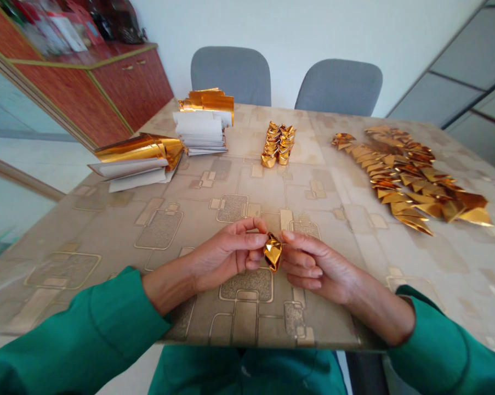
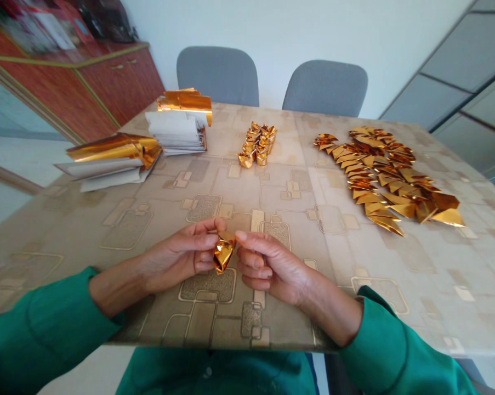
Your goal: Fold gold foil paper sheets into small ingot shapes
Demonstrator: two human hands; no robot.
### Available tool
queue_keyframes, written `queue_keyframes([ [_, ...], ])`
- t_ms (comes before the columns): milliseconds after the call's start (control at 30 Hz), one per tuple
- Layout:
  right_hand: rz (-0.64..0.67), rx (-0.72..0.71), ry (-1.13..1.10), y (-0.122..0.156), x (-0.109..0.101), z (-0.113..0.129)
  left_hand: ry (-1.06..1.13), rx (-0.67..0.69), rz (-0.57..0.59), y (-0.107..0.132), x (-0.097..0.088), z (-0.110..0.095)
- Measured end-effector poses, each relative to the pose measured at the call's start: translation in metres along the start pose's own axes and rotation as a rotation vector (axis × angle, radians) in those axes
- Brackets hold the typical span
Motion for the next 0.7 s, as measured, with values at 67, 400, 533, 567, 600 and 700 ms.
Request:
queue_keyframes([
  [67, 0.023, -0.005, 0.017, -0.0001, 0.0001, -0.0002, 0.022, 0.026, -0.01, -0.0001, -0.0003, -0.0014],
  [400, 0.041, -0.06, 0.034, -0.0066, -0.0037, -0.0002, -0.071, 0.072, -0.086, 0.0041, -0.0002, -0.003],
  [533, 0.037, -0.059, 0.058, -0.0071, -0.0041, -0.0022, -0.131, 0.086, -0.121, 0.0036, -0.0015, -0.0017],
  [567, 0.036, -0.059, 0.067, -0.0073, -0.0039, -0.0025, -0.133, 0.086, -0.126, 0.0033, -0.0021, -0.001],
  [600, 0.033, -0.059, 0.075, -0.0075, -0.0038, -0.0027, -0.133, 0.084, -0.131, 0.003, -0.0027, -0.0001],
  [700, 0.007, -0.062, 0.091, -0.0087, -0.005, -0.0028, -0.123, 0.077, -0.142, 0.0022, -0.0044, 0.0023],
])
Point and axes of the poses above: each hand's wrist, its own y-axis away from the middle knuckle, its own x-axis out of the palm, z = x × y, the point moved 9 cm from there along -y, towards the middle knuckle, and after that the axes turned 12 degrees about -x, right-handed, at the moved point
